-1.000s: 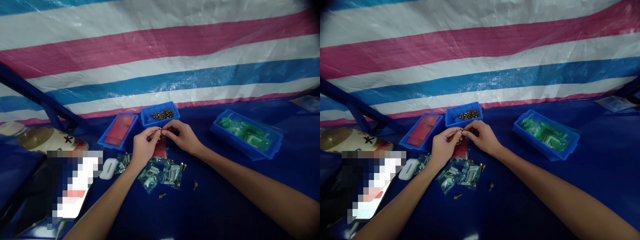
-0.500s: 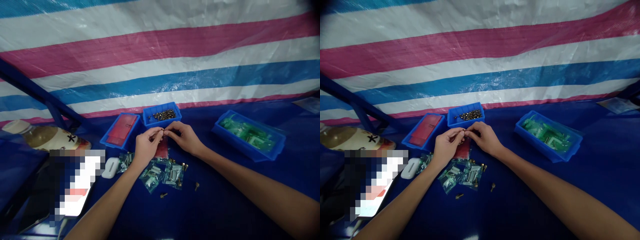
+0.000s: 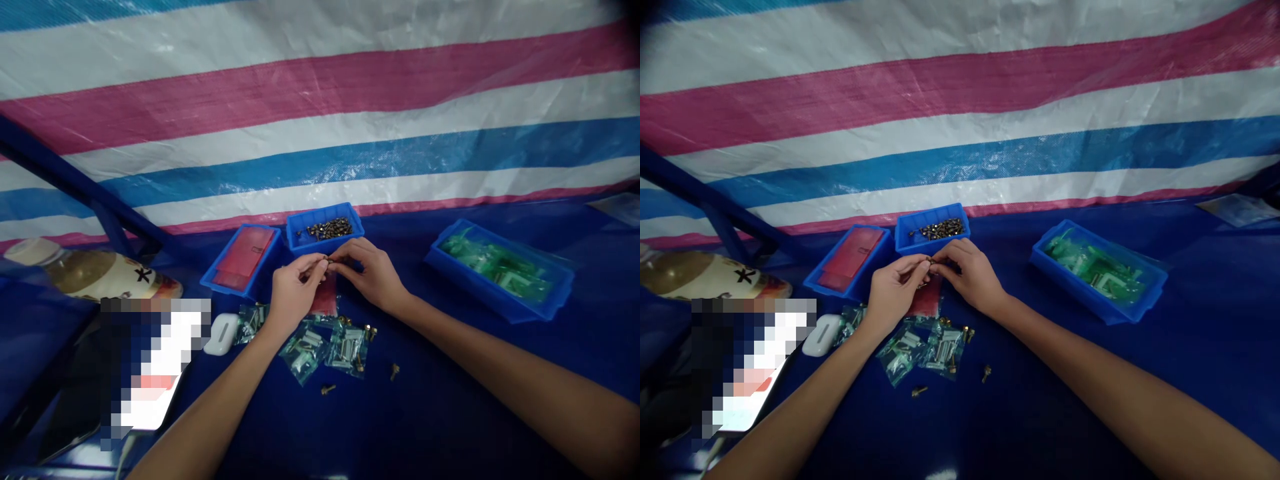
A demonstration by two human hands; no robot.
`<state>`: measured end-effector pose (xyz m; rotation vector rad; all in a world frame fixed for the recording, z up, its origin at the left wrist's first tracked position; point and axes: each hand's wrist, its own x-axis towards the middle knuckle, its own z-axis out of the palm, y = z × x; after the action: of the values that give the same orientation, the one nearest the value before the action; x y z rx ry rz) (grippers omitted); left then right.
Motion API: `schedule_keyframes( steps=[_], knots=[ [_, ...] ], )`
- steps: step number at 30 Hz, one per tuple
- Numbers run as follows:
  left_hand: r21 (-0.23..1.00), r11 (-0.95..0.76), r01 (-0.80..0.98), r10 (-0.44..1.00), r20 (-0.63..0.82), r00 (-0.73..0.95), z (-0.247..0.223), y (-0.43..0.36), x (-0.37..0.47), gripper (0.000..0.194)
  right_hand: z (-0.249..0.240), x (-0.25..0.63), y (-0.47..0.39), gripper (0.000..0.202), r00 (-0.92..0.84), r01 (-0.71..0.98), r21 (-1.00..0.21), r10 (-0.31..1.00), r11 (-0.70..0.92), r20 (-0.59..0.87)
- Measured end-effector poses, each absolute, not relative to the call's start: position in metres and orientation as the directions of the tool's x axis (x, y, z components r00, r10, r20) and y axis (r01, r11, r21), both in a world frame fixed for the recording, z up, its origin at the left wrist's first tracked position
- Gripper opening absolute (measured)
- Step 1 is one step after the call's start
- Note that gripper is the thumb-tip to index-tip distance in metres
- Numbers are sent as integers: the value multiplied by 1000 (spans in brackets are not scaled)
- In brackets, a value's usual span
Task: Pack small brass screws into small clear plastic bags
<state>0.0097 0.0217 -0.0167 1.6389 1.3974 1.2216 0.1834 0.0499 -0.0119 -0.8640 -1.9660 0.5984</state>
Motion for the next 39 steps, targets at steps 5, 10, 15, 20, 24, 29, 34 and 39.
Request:
schedule_keyframes(
  steps=[5, 10, 15, 20, 24, 29, 34, 39],
  knots=[
    [912, -214, 351, 972, 234, -16, -17, 21, 10, 28, -11, 183, 50, 10, -350, 338, -729, 798, 596, 490],
    [906, -221, 359, 970, 244, -19, -17, 21, 9, 27, -12, 182, 51, 17, -387, 349, -751, 816, 561, 429],
    [902, -226, 367, 969, 247, -12, -17, 22, 10, 27, -12, 183, 52, 12, -396, 336, -771, 824, 540, 405],
    [899, -238, 367, 967, 256, 0, -17, 22, 9, 28, -14, 183, 52, 10, -364, 304, -823, 857, 480, 365],
    [896, -239, 374, 966, 258, -2, -17, 22, 9, 28, -13, 183, 53, 12, -360, 291, -834, 861, 469, 359],
    [891, -234, 388, 964, 265, -27, -16, 21, 10, 27, -13, 183, 52, 15, -370, 320, -820, 859, 475, 354],
    [888, -236, 395, 963, 267, -24, -17, 21, 10, 26, -14, 183, 53, 14, -385, 323, -791, 836, 520, 392],
    [878, -246, 410, 961, 276, -15, -17, 21, 10, 26, -15, 183, 53, 10, -354, 301, -807, 845, 508, 400]
  ],
)
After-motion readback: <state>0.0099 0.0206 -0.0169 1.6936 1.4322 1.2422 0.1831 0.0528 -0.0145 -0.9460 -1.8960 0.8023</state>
